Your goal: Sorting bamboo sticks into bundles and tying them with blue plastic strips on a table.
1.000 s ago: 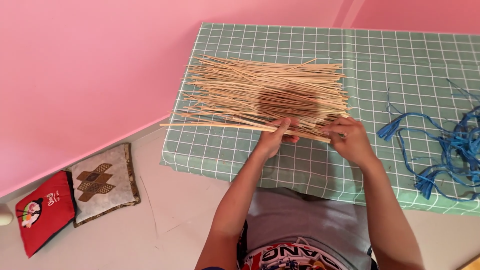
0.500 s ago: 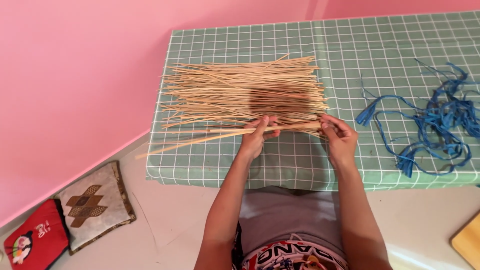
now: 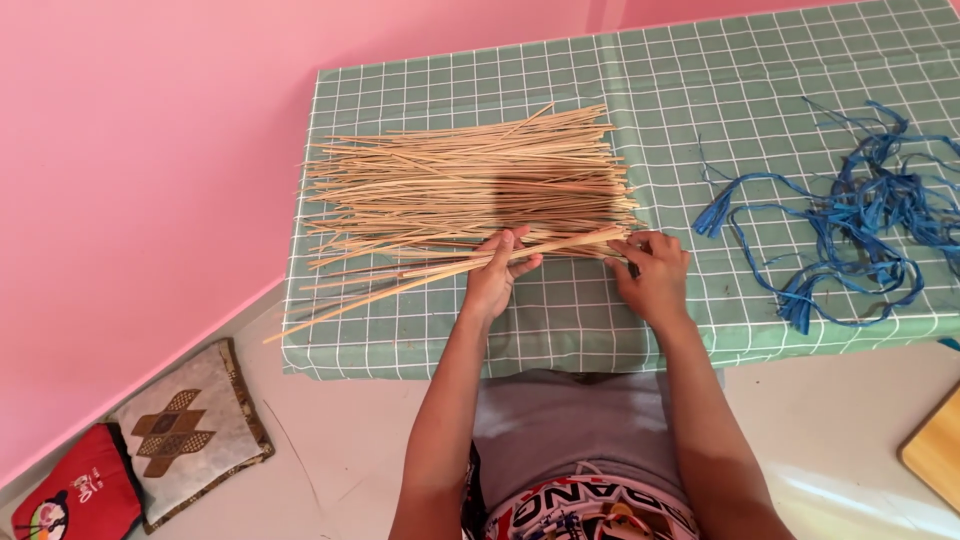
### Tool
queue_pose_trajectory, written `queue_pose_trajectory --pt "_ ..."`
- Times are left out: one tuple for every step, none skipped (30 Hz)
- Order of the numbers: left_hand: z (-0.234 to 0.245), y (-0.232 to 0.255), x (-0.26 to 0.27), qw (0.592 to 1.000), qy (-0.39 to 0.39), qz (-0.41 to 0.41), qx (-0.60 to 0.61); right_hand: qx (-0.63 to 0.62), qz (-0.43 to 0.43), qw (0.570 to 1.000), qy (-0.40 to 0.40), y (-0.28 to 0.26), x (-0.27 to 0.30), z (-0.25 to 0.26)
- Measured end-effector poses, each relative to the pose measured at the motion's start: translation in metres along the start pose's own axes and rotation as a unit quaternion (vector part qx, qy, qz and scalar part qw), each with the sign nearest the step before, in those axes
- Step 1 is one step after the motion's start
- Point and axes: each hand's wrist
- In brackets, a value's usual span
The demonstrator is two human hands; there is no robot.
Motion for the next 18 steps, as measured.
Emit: queue_pose_trajectory --pt "0.0 0.0 -0.001 1.0 -0.001 0.0 0.0 0.001 0.0 1.0 0.001 0.001 0.0 -0.001" --pt "0.0 0.001 -0.001 1.0 -0.006 0.004 0.003 0.0 0.002 1.0 0.013 0.003 0.0 -0.002" --pt "0.001 0.001 -0.001 1.0 -0.011 0.008 0.005 -0.001 0.005 1.0 0.024 0.004 0.0 -0.003" --pt "0.003 0.0 -0.001 1.0 -0.011 0.008 0.006 0.0 0.005 1.0 0.025 0.004 0.0 -0.003" --pt "0.005 -0.002 -0.001 1.0 -0.014 0.01 0.005 -0.01 0.008 0.999 0.029 0.005 0.0 -0.002" --pt "0.007 -0.004 -0.002 1.0 -0.017 0.013 0.003 -0.02 0.012 0.999 0.033 0.005 -0.001 -0.002" --pt "0.004 0.0 0.0 1.0 -0.016 0.012 0.005 -0.019 0.013 0.999 0.033 0.007 -0.002 -0.002" --pt "0.0 0.004 0.002 1.0 -0.017 0.013 0.003 -0.021 0.021 0.999 0.032 0.009 -0.003 -0.003" --pt "-0.003 0.009 0.002 1.0 -0.02 0.014 0.0 -0.023 0.028 0.999 0.033 0.01 -0.005 -0.004" --pt "-0.002 0.008 0.001 1.0 -0.02 0.012 0.0 -0.023 0.029 0.999 0.034 0.008 -0.008 0.0" --pt "0.0 0.005 0.0 1.0 -0.019 0.016 0.0 -0.023 0.035 0.998 0.039 0.005 -0.011 0.004" --pt "0.001 0.003 0.0 1.0 -0.018 0.02 0.0 -0.024 0.041 0.998 0.045 0.003 -0.014 0.008" --pt "0.001 0.004 -0.001 1.0 -0.018 0.019 0.0 -0.023 0.042 0.998 0.045 0.004 -0.019 0.011" --pt "0.001 0.004 -0.001 1.0 -0.021 0.02 -0.002 -0.054 0.038 0.997 0.029 0.005 -0.024 0.014" --pt "0.001 0.005 0.0 0.999 -0.023 0.022 -0.005 -0.085 0.034 0.996 0.012 0.006 -0.028 0.018" --pt "-0.001 0.005 0.001 0.999 -0.022 0.022 -0.005 -0.085 0.034 0.996 0.011 0.009 -0.032 0.02" --pt "-0.003 0.006 0.001 1.0 -0.019 0.024 -0.003 -0.118 0.027 0.993 0.007 0.011 -0.037 0.023" --pt "-0.005 0.007 0.001 1.0 -0.016 0.025 -0.002 -0.151 0.02 0.988 0.003 0.013 -0.043 0.026"
Point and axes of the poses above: each hand's wrist, its own x-axis away from the middle knuckle, its own z-axis out of the back of the hand, y = z × x, and after that the axes turned 13 degrees about -z, right-handed
